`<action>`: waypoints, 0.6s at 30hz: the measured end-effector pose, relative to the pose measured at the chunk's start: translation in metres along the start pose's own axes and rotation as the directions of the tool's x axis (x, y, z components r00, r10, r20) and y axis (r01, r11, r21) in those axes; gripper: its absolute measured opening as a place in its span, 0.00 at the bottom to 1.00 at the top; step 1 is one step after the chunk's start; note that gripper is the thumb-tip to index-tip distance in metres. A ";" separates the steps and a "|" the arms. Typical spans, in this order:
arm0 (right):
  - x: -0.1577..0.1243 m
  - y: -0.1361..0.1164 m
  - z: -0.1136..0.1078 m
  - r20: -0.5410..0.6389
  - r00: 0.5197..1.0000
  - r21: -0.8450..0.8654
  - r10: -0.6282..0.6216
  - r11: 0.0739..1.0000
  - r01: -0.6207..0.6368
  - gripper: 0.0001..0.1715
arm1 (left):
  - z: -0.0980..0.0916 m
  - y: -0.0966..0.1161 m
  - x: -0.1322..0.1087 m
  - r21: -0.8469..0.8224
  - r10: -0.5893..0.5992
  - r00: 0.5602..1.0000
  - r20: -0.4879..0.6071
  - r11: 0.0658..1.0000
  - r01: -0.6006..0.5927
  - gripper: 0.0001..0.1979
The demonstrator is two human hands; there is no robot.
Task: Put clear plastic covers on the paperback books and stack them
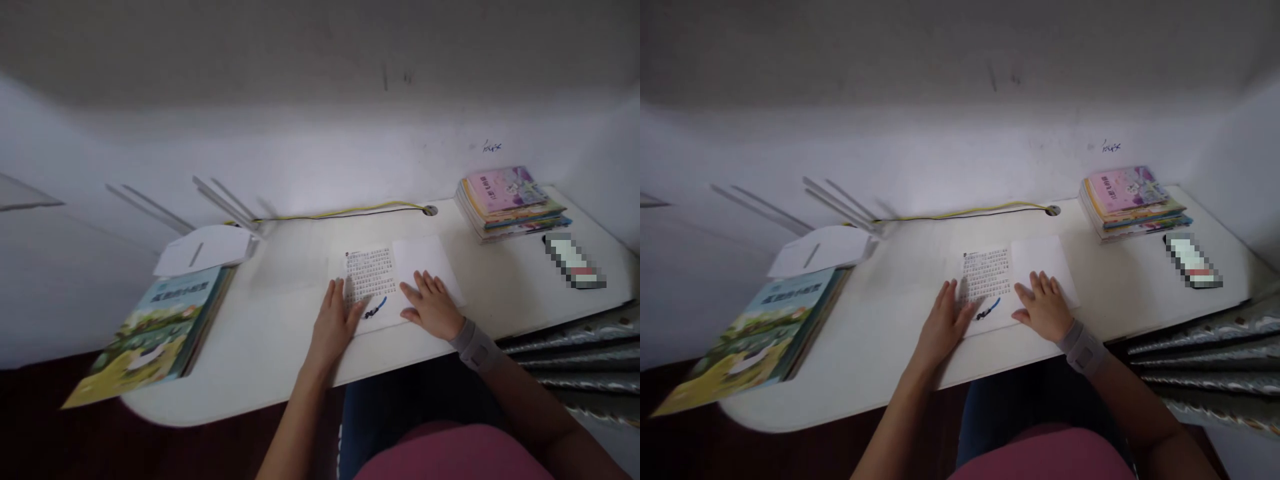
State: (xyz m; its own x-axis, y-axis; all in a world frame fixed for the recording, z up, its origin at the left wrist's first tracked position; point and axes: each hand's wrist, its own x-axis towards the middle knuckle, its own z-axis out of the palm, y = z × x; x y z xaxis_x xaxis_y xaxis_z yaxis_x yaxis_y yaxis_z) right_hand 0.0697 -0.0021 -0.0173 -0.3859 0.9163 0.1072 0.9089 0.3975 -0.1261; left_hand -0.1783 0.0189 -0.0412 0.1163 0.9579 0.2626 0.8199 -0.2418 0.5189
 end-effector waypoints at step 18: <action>-0.005 0.011 -0.005 -0.026 1.000 -0.065 -0.002 0.998 0.000 0.34 | 0.003 0.000 0.001 0.091 0.013 0.999 0.031 0.996 -0.015 0.35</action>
State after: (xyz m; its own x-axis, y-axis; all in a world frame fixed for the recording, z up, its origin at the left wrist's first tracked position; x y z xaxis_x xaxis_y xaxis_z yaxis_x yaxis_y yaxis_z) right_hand 0.0822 -0.0027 -0.0146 -0.3831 0.9141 0.1330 0.9173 0.3934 -0.0617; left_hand -0.1767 0.0199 -0.0434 0.1439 0.9591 0.2438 0.8656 -0.2414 0.4386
